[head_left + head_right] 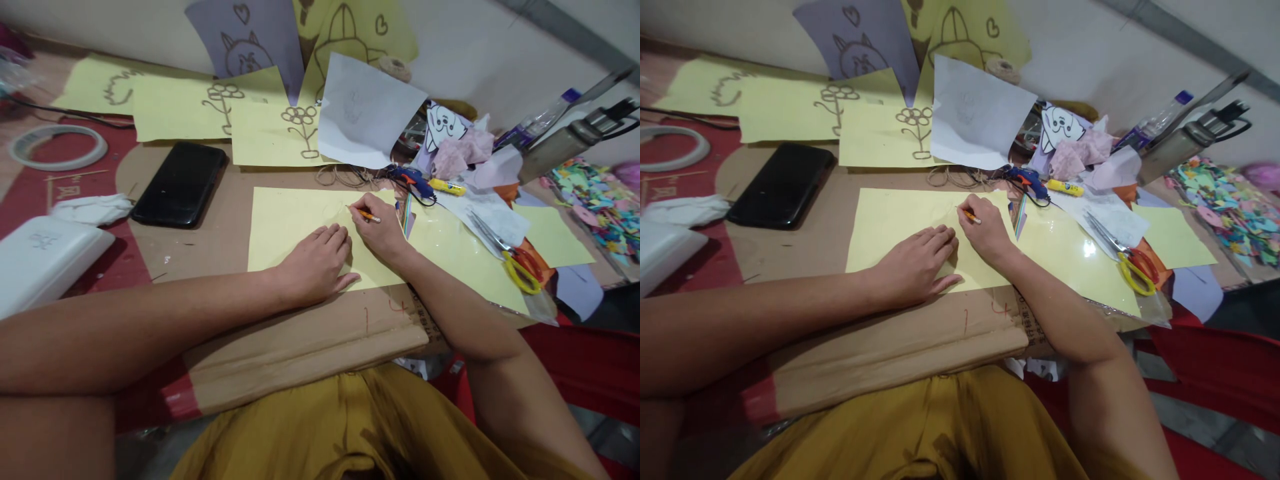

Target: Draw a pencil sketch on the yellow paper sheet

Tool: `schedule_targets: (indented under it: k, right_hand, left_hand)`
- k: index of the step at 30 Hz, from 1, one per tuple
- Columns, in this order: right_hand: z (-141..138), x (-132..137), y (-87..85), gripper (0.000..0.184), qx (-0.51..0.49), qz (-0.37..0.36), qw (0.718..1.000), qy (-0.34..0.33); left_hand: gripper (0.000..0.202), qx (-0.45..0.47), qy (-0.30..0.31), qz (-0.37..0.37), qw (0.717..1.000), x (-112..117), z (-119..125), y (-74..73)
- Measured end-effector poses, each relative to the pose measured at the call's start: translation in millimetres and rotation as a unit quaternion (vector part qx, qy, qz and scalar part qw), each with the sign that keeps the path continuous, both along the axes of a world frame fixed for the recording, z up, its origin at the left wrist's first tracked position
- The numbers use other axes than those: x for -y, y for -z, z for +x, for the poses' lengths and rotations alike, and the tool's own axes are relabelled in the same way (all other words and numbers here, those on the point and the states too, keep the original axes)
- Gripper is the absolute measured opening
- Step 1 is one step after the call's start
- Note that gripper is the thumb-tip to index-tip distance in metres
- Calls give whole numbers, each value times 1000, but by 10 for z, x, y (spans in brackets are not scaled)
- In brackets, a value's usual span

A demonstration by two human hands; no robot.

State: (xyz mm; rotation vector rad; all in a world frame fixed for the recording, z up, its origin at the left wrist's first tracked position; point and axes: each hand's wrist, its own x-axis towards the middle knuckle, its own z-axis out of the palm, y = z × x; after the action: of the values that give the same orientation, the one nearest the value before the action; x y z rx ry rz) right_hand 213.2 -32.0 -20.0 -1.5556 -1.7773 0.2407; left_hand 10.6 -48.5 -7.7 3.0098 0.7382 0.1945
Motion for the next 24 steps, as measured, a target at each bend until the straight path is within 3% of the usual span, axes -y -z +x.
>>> schedule_targets:
  k: [24]
  right_hand:
    - [0, -17, 25, 14, 3, 16, 1000, 3]
  left_hand:
    - [76, -12, -1, 9, 1000, -6, 5, -8]
